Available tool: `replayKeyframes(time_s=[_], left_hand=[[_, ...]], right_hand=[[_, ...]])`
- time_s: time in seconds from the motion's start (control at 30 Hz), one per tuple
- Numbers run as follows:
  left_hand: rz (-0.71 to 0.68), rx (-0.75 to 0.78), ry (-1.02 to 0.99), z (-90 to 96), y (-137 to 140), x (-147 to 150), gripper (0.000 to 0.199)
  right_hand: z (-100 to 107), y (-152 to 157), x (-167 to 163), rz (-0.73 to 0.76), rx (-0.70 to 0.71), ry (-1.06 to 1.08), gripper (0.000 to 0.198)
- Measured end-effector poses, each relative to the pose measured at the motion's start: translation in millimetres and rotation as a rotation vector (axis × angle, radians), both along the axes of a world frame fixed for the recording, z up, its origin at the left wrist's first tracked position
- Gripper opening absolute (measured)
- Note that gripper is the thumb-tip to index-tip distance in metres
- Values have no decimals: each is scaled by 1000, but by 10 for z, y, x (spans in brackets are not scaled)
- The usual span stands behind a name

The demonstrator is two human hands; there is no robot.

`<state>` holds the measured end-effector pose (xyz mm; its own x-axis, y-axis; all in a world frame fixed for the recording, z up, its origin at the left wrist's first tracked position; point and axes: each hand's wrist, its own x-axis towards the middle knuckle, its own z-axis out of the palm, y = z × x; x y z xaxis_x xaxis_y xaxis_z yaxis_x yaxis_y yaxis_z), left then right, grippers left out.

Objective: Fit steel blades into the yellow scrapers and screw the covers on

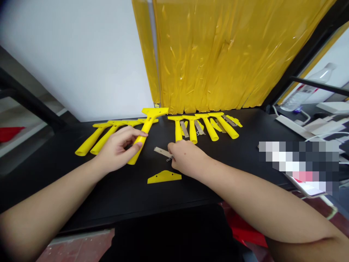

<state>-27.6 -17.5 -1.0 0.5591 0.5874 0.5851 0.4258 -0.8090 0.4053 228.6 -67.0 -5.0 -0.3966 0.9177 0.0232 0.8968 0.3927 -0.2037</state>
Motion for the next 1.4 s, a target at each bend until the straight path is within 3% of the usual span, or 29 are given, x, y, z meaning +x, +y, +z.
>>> replayKeyframes(time_s=[0.27,0.87,1.07,1.27,1.4], left_hand=[[-1,0,4,-10,10,-6,23],[13,3,14,-23,14,-22,23],[10,9,-13,-13,19,-22,23],[62,-40,-30,-12,32,-59,23],[58,-95,-58,-33,38,-73,23]], right_hand=[[37,-35,-45,9,7,-82,14],[18,-17,10,40,7,42,17],[48,50,101,86,-157,246,25],[131,179,283,33,-418,681,10],[198,197,336,-2,-440,842,10]])
